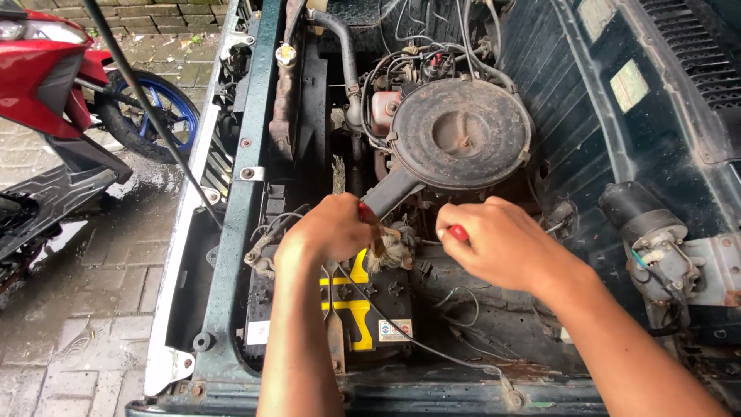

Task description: Cleaning the exterior of an air filter housing in a car engine bay using a small brush to remove dirt and grime.

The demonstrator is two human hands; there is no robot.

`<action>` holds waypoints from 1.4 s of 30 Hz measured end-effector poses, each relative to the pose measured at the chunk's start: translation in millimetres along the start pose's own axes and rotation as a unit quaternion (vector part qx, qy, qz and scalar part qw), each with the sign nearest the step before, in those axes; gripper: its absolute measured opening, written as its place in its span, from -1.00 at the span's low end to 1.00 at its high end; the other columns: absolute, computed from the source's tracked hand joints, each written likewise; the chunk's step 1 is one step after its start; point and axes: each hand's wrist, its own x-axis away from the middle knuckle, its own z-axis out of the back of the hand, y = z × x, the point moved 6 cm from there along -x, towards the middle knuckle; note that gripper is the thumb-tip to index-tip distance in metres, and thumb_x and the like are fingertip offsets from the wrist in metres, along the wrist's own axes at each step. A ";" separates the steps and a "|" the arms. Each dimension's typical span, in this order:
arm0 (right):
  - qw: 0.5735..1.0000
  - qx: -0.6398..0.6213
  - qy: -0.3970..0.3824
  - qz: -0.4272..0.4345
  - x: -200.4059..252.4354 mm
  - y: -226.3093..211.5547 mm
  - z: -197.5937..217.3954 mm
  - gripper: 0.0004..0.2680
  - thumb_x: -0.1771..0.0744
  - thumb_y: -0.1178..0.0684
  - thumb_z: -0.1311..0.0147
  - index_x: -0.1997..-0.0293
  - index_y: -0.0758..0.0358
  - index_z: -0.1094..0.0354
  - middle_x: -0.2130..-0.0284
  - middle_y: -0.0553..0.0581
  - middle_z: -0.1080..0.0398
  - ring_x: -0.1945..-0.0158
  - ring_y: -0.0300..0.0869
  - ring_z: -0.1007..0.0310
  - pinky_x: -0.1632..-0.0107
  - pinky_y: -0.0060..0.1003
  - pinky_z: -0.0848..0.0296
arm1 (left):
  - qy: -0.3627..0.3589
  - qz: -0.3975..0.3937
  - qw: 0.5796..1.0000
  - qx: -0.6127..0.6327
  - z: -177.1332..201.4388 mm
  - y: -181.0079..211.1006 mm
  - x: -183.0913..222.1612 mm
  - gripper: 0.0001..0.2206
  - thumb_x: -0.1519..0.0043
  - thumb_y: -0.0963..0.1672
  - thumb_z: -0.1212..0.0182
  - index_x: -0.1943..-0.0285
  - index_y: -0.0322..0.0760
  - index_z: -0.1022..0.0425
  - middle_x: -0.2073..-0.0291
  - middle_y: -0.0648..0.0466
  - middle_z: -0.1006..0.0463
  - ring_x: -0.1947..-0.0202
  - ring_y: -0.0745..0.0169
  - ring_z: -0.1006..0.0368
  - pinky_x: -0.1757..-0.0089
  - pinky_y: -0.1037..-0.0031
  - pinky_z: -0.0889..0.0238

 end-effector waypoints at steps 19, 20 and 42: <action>0.972 -0.138 -0.068 0.178 4.2 -55.8 -22.7 -0.88 -0.35 0.05 -0.05 0.21 -0.02 -0.58 0.31 0.01 -0.65 0.31 -0.10 -0.61 0.05 -0.20 -0.48 | 0.170 0.000 0.985 0.035 19.3 -34.8 -29.5 -0.69 -0.23 0.05 -0.13 -0.07 0.14 -0.69 0.17 0.02 -0.70 0.07 -0.08 -0.62 -0.01 0.16 -0.42; 0.975 -0.110 -0.093 0.167 3.1 -53.8 -28.1 -0.87 -0.36 0.04 -0.04 0.17 0.00 -0.57 0.27 0.01 -0.65 0.27 -0.10 -0.62 0.02 -0.19 -0.46 | 0.163 0.003 0.987 0.017 15.7 -32.9 -30.1 -0.69 -0.22 0.03 -0.15 -0.07 0.07 -0.69 0.16 -0.03 -0.70 0.06 -0.12 -0.62 -0.01 0.12 -0.42; 0.989 -0.145 -0.012 0.033 -4.1 -33.0 -14.8 -0.91 -0.30 0.01 -0.08 0.41 -0.03 -0.49 0.62 0.00 -0.50 0.49 -0.10 -0.54 0.25 -0.22 -0.50 | 0.227 -0.060 0.972 0.000 14.0 -13.1 -33.7 -0.73 -0.26 -0.06 -0.18 -0.09 -0.06 -0.67 0.21 -0.13 -0.68 0.17 -0.26 -0.64 0.09 0.08 -0.49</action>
